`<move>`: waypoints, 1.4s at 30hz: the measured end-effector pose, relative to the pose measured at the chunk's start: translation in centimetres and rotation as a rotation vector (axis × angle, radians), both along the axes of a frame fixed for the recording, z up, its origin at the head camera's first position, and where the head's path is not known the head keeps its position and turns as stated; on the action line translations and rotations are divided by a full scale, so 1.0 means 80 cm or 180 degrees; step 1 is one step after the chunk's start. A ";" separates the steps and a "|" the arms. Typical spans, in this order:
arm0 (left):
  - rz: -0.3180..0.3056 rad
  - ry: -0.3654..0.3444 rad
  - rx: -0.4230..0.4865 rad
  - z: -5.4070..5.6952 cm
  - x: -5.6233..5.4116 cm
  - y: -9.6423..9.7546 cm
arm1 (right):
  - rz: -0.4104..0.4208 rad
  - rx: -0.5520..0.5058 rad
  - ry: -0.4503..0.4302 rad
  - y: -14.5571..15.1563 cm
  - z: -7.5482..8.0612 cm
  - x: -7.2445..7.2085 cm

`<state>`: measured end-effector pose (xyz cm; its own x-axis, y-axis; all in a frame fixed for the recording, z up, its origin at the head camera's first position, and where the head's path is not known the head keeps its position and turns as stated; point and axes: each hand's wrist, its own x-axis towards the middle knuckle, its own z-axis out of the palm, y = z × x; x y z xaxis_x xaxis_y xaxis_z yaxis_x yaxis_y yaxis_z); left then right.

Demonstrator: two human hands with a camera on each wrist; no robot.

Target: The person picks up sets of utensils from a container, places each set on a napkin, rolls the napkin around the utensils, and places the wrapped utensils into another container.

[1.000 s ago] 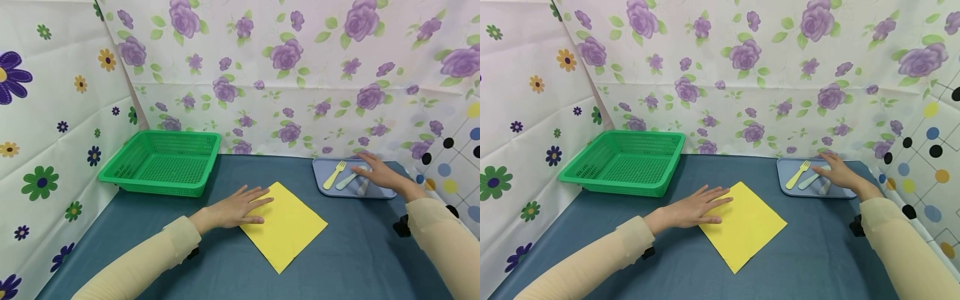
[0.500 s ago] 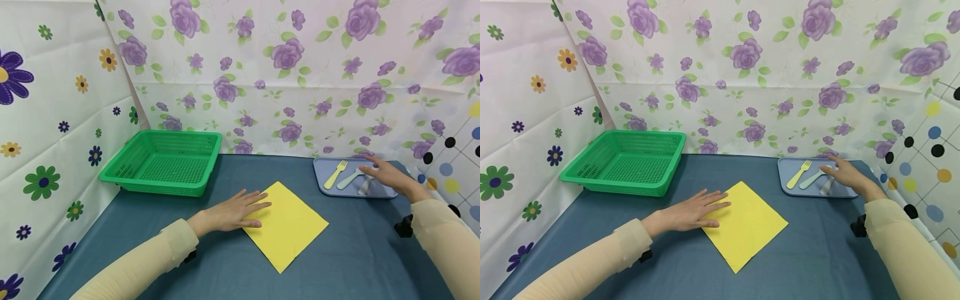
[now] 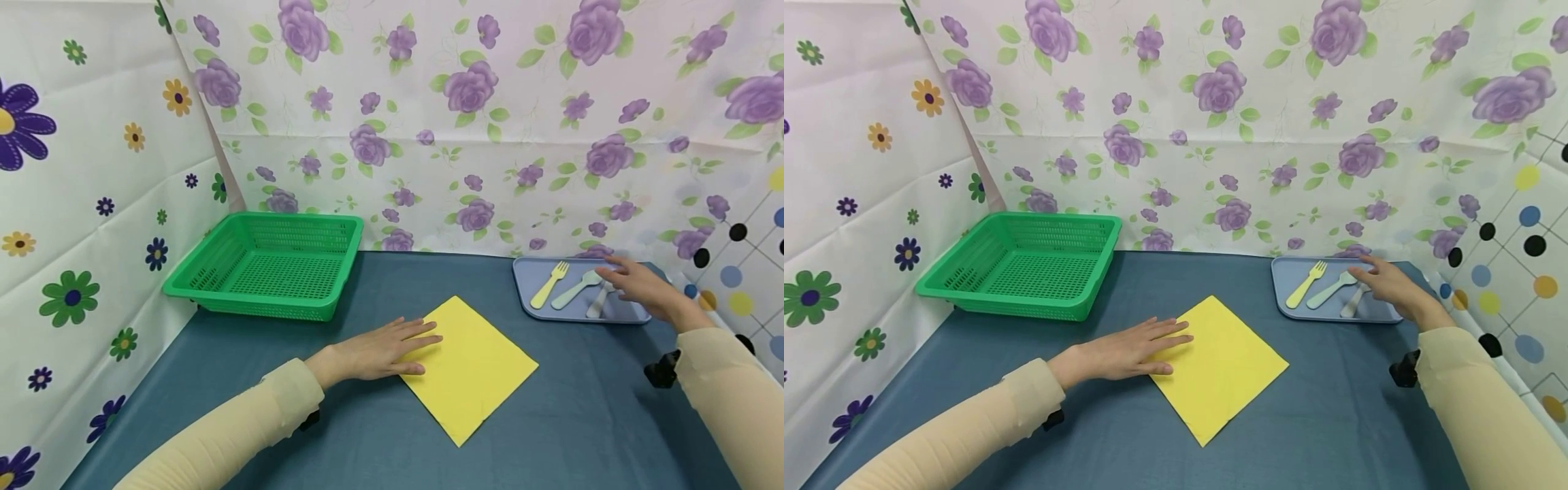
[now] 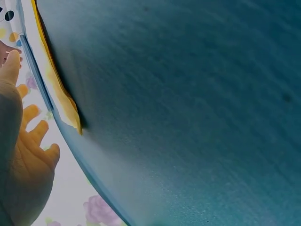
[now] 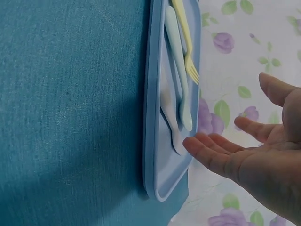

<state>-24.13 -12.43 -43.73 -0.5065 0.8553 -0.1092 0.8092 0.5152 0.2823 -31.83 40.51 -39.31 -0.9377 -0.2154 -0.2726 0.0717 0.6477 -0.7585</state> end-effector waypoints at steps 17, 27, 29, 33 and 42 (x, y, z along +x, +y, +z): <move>-0.0043 -0.0259 -0.0012 -0.007 0.003 -0.004 | -0.0357 -0.0179 -0.0484 0.006 -0.011 0.002; -0.0108 -0.0234 0.0029 -0.013 0.005 -0.003 | -0.0414 -0.0221 -0.0479 0.004 -0.016 0.000; -0.0117 -0.0221 0.0015 -0.014 0.006 -0.003 | -0.0432 -0.0231 -0.0489 0.003 -0.016 -0.001; -0.0144 -0.0187 -0.0028 -0.016 0.006 -0.004 | -0.0445 -0.0248 -0.0505 0.003 -0.015 -0.002; -0.0185 -0.0173 -0.0174 -0.018 0.007 -0.008 | -0.0488 -0.0289 -0.0547 0.005 -0.017 -0.005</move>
<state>-23.55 -13.06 -45.16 -0.4482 0.8751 -0.1826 0.8225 0.4837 0.2994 -32.19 40.93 -40.66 -0.9029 -0.1051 -0.4169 0.2969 0.5491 -0.7813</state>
